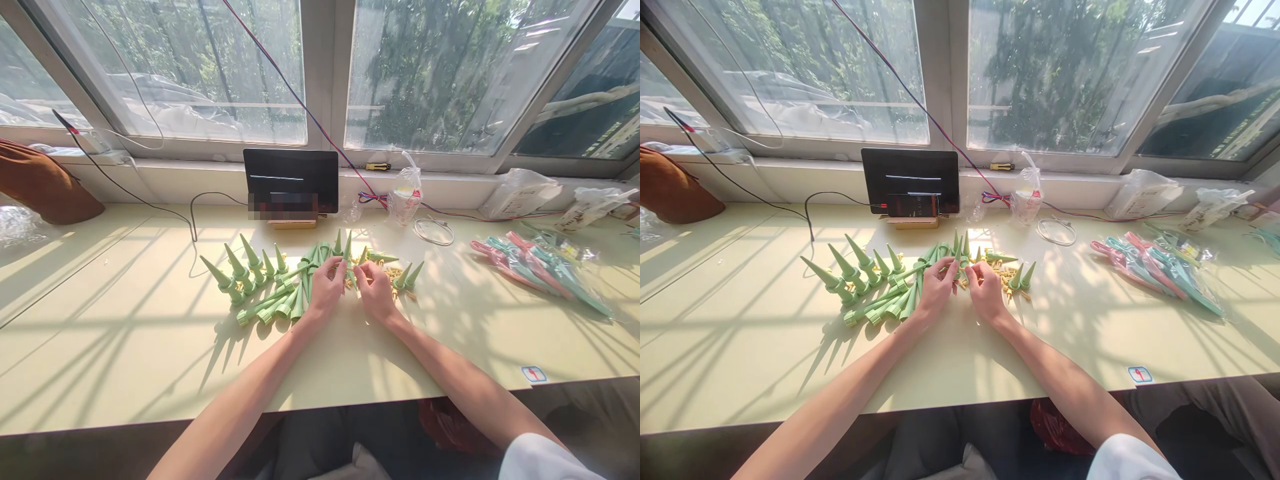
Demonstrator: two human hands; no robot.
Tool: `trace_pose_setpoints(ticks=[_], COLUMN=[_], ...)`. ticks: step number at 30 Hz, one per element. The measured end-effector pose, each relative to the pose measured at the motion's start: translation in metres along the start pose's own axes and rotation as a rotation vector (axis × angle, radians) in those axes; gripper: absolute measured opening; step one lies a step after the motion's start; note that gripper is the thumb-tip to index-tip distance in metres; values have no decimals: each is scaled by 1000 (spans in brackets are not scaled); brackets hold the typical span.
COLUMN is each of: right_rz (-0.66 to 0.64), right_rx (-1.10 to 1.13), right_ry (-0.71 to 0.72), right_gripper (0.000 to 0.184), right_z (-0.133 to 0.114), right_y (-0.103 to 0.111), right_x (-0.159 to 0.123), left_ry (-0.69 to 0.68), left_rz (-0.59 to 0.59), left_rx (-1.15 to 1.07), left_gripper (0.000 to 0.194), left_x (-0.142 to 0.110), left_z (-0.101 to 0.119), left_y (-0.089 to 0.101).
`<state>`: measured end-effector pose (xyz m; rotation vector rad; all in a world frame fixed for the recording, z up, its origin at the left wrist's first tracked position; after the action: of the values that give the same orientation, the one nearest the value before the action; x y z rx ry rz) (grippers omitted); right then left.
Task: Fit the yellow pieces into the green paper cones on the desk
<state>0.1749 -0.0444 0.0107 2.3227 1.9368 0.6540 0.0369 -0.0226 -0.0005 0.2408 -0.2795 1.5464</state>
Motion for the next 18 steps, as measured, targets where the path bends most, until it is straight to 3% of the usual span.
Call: trace_pose_setpoints(ticks=[9, 18], right_rz=[8, 1], right_rx=[-37, -20], right_ry=[10, 35], right_gripper=[40, 28], right_z=[0, -5], right_y=[0, -2], right_x=[0, -2], left_ry=[6, 14], left_rz=[-7, 109], left_rx=[20, 63], left_gripper=[36, 29], left_x=[-1, 2], left_z=[1, 10], left_y=[0, 12])
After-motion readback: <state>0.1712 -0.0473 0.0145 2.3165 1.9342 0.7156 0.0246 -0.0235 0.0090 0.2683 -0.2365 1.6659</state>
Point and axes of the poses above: each hand's wrist, its own x-axis towards the middle knuckle, its own y-axis out of the back of the hand, z = x × y, the point moved 9 cm from there along x, towards the middle knuckle, and after that the axes turned 6 degrees about -y, right-handed, at the moved point
